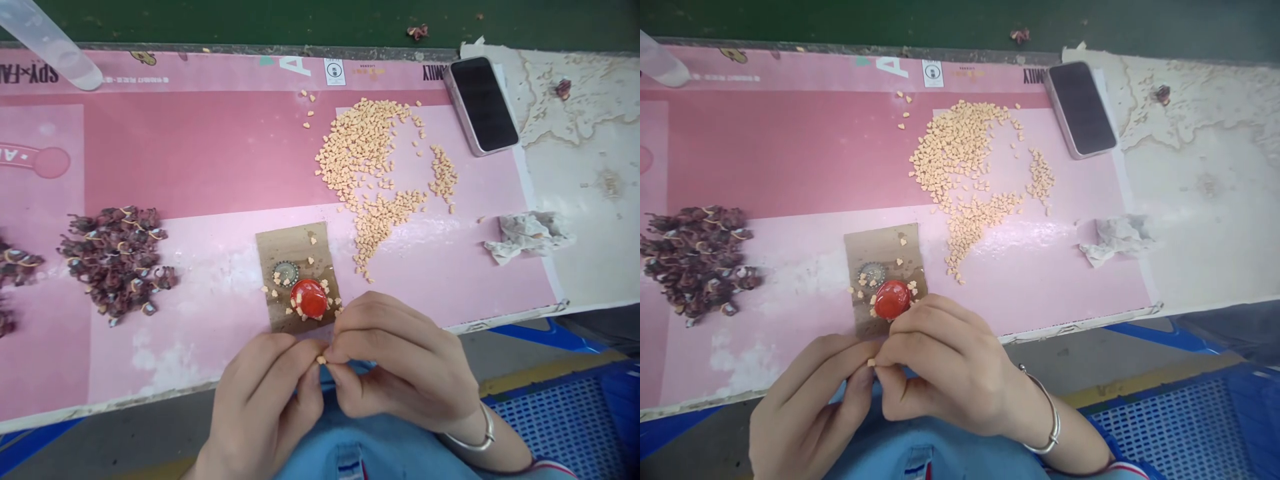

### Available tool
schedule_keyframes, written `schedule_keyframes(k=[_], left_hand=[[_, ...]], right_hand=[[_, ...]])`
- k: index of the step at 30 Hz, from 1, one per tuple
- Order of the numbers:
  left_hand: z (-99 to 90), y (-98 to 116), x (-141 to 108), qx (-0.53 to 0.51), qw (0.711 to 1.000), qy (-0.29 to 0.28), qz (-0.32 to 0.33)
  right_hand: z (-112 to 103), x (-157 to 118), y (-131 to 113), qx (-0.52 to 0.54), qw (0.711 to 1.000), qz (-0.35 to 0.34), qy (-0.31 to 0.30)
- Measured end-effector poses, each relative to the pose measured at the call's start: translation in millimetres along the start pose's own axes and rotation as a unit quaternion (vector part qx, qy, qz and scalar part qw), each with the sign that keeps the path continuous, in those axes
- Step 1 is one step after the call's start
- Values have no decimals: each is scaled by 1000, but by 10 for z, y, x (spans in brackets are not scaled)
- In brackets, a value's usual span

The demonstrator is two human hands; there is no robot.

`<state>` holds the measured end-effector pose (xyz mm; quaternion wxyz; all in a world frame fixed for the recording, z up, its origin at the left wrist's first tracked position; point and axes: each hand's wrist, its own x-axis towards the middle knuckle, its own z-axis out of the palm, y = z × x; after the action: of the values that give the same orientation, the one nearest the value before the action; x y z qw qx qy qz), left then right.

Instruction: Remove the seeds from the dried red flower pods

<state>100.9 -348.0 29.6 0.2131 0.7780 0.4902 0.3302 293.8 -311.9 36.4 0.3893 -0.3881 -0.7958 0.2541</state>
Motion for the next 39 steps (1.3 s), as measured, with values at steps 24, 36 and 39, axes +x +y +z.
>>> schedule_keyframes(k=[24, 36, 39], left_hand=[[-191, -270, -279, -117, 978, 89, -145], [-68, -296, -357, -186, 960, 121, -173], [-33, -229, -362, -275, 927, 142, -212]], right_hand=[[-36, 52, 129, -208, 976, -44, -40], [-34, 49, 104, -198, 979, -42, -41], [-38, 46, 110, -197, 979, -36, -43]])
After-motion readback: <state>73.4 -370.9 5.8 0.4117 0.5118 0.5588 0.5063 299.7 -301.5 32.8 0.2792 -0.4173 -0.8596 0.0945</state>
